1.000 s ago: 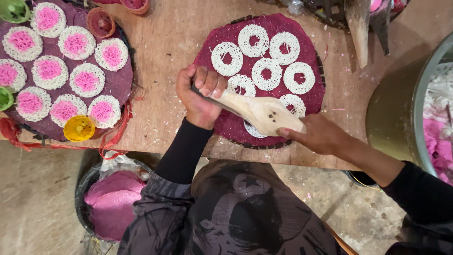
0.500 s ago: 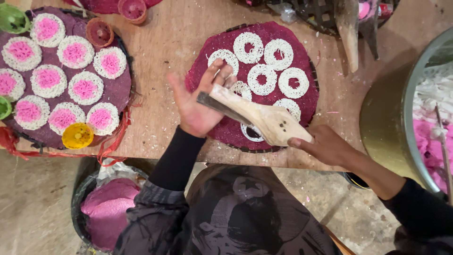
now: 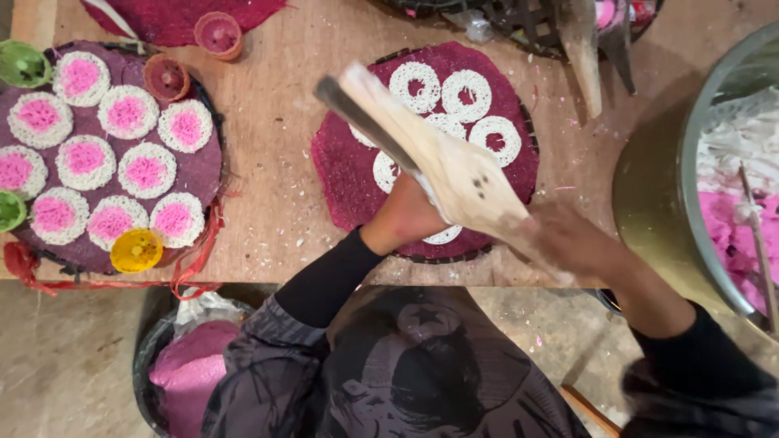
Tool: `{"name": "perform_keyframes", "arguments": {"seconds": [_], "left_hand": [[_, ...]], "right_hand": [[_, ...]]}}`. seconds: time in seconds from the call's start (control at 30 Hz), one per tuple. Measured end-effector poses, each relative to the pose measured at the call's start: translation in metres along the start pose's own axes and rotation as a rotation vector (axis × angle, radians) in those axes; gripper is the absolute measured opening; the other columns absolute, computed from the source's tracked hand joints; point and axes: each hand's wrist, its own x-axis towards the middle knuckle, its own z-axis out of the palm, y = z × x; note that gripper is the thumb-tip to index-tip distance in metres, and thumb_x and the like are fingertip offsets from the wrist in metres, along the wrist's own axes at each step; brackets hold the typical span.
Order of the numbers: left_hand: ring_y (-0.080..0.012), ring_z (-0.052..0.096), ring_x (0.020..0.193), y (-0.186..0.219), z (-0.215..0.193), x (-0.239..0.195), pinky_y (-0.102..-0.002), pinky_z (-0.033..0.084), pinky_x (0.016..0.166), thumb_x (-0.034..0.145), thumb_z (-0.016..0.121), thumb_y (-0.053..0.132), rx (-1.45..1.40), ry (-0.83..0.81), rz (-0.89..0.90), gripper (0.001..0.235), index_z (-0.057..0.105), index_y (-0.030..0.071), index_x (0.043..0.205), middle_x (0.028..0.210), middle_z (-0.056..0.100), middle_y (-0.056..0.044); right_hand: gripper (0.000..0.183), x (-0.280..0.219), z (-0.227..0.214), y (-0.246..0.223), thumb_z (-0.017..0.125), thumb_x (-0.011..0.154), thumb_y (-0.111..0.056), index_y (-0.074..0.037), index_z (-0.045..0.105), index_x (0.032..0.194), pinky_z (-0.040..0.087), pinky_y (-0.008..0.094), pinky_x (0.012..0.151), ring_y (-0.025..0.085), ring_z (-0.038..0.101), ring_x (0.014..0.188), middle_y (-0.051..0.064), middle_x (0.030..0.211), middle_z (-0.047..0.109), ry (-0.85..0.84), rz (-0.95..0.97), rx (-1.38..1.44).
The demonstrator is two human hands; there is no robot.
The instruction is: The person applies a white paste onto round mats using a wooden tool and adds pink and white paste from a bowl by hand.
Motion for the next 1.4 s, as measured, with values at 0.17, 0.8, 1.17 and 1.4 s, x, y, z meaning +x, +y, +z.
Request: {"name": "perform_keyframes", "arguments": {"seconds": [0.17, 0.8, 1.17, 1.4], "left_hand": [[-0.021, 0.071, 0.116, -0.027, -0.016, -0.023, -0.036, 0.055, 0.104, 0.096, 0.079, 0.025, 0.187, 0.173, -0.009, 0.032, 0.07, 0.013, 0.123, 0.122, 0.075, -0.006], [-0.0178, 0.068, 0.113, -0.025, -0.07, -0.081, -0.034, 0.057, 0.099, 0.082, 0.088, 0.012, -0.182, 0.499, -0.179, 0.058, 0.059, 0.002, 0.132, 0.125, 0.069, -0.008], [-0.0176, 0.07, 0.112, -0.015, -0.093, -0.106, -0.033, 0.058, 0.099, 0.083, 0.084, 0.006, -0.185, 0.618, -0.317, 0.051, 0.063, 0.001, 0.13, 0.125, 0.072, -0.01], [-0.0192, 0.068, 0.107, -0.013, -0.101, -0.106, -0.035, 0.055, 0.095, 0.084, 0.081, 0.008, -0.195, 0.647, -0.229, 0.046, 0.061, 0.003, 0.125, 0.119, 0.069, -0.009]], "right_hand": [[0.066, 0.04, 0.028, 0.007, 0.053, 0.094, -0.062, -0.011, 0.065, 0.135, 0.044, 0.039, 0.097, 0.026, 0.059, 0.115, 0.014, 0.128, 0.065, 0.08, -0.395, -0.332], [0.095, 0.082, 0.065, -0.015, 0.082, 0.073, -0.057, -0.008, 0.05, 0.148, 0.007, 0.056, 0.124, 0.031, 0.036, 0.147, 0.015, 0.154, 0.048, 0.332, -0.802, -0.756], [0.097, 0.134, 0.093, -0.056, 0.08, 0.078, -0.058, -0.003, 0.044, 0.15, 0.009, 0.065, 0.126, 0.037, 0.045, 0.142, 0.021, 0.148, 0.052, -0.046, -1.046, -0.753], [0.073, 0.134, 0.069, -0.063, 0.072, 0.08, -0.045, -0.008, 0.052, 0.139, 0.021, 0.061, 0.115, 0.041, 0.052, 0.132, 0.018, 0.14, 0.055, 0.04, -1.106, -0.72]]}}
